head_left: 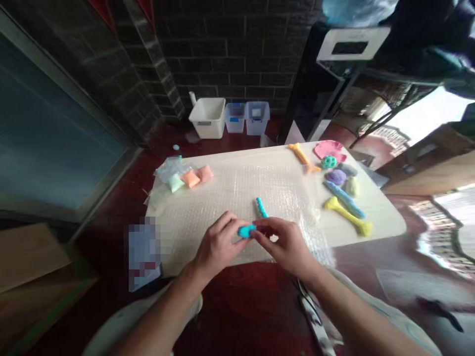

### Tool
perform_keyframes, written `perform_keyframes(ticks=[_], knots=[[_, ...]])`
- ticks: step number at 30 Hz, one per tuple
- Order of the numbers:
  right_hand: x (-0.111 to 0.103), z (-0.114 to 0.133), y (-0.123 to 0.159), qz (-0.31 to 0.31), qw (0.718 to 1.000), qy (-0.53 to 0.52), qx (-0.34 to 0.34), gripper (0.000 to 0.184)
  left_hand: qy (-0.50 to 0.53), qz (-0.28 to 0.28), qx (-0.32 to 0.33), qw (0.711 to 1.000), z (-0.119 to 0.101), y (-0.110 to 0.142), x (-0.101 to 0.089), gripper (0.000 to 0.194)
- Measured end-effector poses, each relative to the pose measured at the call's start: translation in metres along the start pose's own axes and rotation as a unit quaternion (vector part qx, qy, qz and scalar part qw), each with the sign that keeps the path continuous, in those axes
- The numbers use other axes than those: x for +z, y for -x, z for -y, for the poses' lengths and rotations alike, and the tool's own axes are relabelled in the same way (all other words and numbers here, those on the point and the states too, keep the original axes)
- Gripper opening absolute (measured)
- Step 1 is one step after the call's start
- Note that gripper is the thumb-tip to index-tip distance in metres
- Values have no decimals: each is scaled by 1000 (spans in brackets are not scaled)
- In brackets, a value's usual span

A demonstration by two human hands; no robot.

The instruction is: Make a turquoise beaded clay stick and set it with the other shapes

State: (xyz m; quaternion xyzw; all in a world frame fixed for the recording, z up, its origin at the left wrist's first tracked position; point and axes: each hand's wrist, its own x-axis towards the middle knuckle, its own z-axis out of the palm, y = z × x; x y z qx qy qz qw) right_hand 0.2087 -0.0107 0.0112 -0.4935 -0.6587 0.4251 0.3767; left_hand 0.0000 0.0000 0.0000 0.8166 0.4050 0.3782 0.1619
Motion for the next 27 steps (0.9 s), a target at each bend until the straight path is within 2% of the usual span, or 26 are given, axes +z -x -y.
perform_keyframes(ticks=[4, 8, 14, 20, 27], knots=[[-2, -7, 2, 31, 997, -63, 44, 22, 13, 12, 11, 1000, -3, 1, 0, 16], [-8, -12, 2, 55, 992, -99, 55, 25, 27, 22, 15, 999, -4, 0, 2, 15], [-17, -13, 3, 62, 995, -65, 37, 24, 46, 47, 13, 998, -4, -1, 2, 19], [-20, -10, 2, 59, 998, 12, -37, 18, 54, 63, -4, 997, -3, -1, 0, 22], [-21, -10, 0, 72, 996, 40, -40, 15, 66, 91, -24, 993, 0, 1, 0, 21]])
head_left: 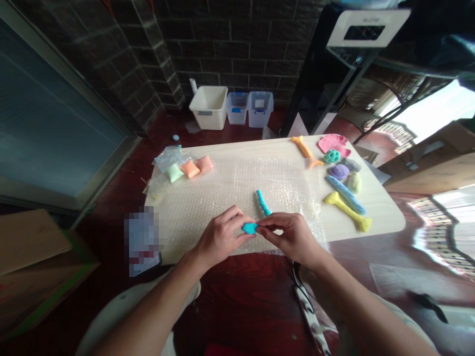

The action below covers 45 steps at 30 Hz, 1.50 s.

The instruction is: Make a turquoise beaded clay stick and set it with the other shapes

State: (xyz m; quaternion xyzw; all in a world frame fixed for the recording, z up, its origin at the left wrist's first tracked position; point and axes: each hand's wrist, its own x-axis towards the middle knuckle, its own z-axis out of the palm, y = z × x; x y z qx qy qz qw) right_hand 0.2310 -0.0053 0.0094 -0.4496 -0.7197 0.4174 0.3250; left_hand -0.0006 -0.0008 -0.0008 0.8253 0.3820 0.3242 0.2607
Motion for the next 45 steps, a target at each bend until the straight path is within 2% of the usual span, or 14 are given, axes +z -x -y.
perform_keyframes(ticks=[6, 9, 12, 15, 18, 21, 25, 33, 37, 41, 45], knots=[[-4, -1, 0, 25, 999, -17, 20, 13, 17, 7, -6, 1000, -2, -2, -1, 20], [-4, -3, -1, 26, 989, -124, 71, 18, 41, 4, -13, 999, -5, -5, -4, 20], [-3, -5, -2, 31, 965, -236, 109, 26, 82, 2, -36, 996, -7, -8, -6, 22], [-2, -4, -3, 23, 952, -285, 110, 26, 123, 7, -62, 990, -6, -10, -8, 23], [-2, -3, -3, -3, 950, -300, 81, 27, 144, 10, -74, 987, -4, -10, -8, 22], [-4, -1, -2, 15, 960, -279, 33, 29, 161, 11, -74, 984, -4, -10, -9, 22], [-9, 2, -1, 27, 980, -196, -8, 22, 173, 18, -72, 982, -3, -10, -8, 23], [-8, 6, 1, 32, 997, -62, 25, 13, 153, 43, -77, 984, 1, -7, -3, 23], [-6, 6, 2, 12, 997, -63, 36, 11, 148, 45, -77, 985, -1, -8, -2, 20], [-5, 4, 1, 26, 992, -114, 47, 21, 137, 24, -69, 988, -2, -10, -3, 21], [-6, 1, -1, 25, 994, -97, 50, 24, 127, 12, -66, 990, -2, -9, -3, 22]])
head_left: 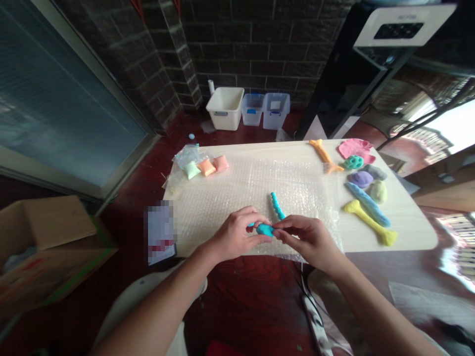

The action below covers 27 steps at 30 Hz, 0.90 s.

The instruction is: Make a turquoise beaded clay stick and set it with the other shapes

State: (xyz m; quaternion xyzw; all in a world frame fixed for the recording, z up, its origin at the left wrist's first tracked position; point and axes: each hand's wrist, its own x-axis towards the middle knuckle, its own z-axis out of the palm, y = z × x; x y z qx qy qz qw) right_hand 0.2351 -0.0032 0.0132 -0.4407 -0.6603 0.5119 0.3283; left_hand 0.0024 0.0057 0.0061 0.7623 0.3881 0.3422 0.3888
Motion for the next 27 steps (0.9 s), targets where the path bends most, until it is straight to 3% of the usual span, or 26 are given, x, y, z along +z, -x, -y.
perform_keyframes(ticks=[5, 12, 18, 27], knots=[[2, -5, -2, 8, 999, -7, 30, 25, -48, 1, 12, 999, 1, 2, 0, 21], [10, -14, -1, -16, 996, 45, 81, 13, -88, 17, 14, 996, 4, 4, 3, 19], [12, -9, -2, -8, 994, -58, 89, 37, -87, -9, 20, 996, 4, 3, 2, 17], [10, -14, -5, -2, 983, -99, 155, 47, -102, 4, 36, 994, 5, 5, 4, 15]])
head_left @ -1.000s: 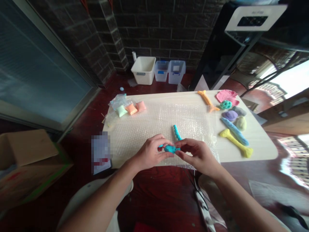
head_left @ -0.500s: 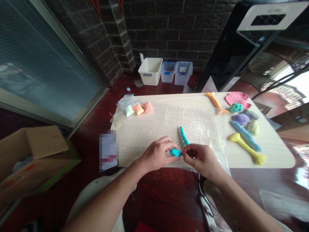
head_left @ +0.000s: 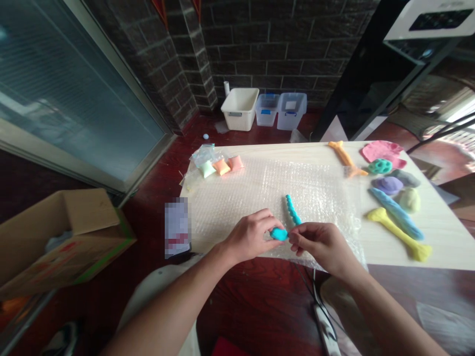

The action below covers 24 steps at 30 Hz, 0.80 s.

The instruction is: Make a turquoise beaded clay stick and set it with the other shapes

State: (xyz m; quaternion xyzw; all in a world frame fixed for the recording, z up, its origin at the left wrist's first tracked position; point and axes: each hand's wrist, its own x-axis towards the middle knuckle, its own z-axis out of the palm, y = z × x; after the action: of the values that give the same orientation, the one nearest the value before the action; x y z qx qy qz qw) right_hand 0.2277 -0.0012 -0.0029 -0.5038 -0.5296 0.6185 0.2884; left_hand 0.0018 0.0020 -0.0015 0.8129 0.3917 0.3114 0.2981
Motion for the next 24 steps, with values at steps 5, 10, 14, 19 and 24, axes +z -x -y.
perform_keyframes(ticks=[5, 10, 14, 19, 24], knots=[[-3, 1, 0, -64, 998, -19, 10, 48, -21, -12, -45, 999, 6, 0, -1, 16], [-10, 7, 1, -135, 988, -63, -41, 45, -25, -65, -86, 994, 17, -1, -6, 22], [-7, 7, 0, -115, 989, -75, -49, 46, -28, -75, -66, 995, 14, -3, -7, 20], [3, -5, 5, -85, 993, 7, -78, 47, -21, -87, -38, 995, 10, -5, -7, 19], [11, -13, 11, -75, 979, 136, -129, 43, -17, -89, -47, 995, 6, -4, -6, 14]])
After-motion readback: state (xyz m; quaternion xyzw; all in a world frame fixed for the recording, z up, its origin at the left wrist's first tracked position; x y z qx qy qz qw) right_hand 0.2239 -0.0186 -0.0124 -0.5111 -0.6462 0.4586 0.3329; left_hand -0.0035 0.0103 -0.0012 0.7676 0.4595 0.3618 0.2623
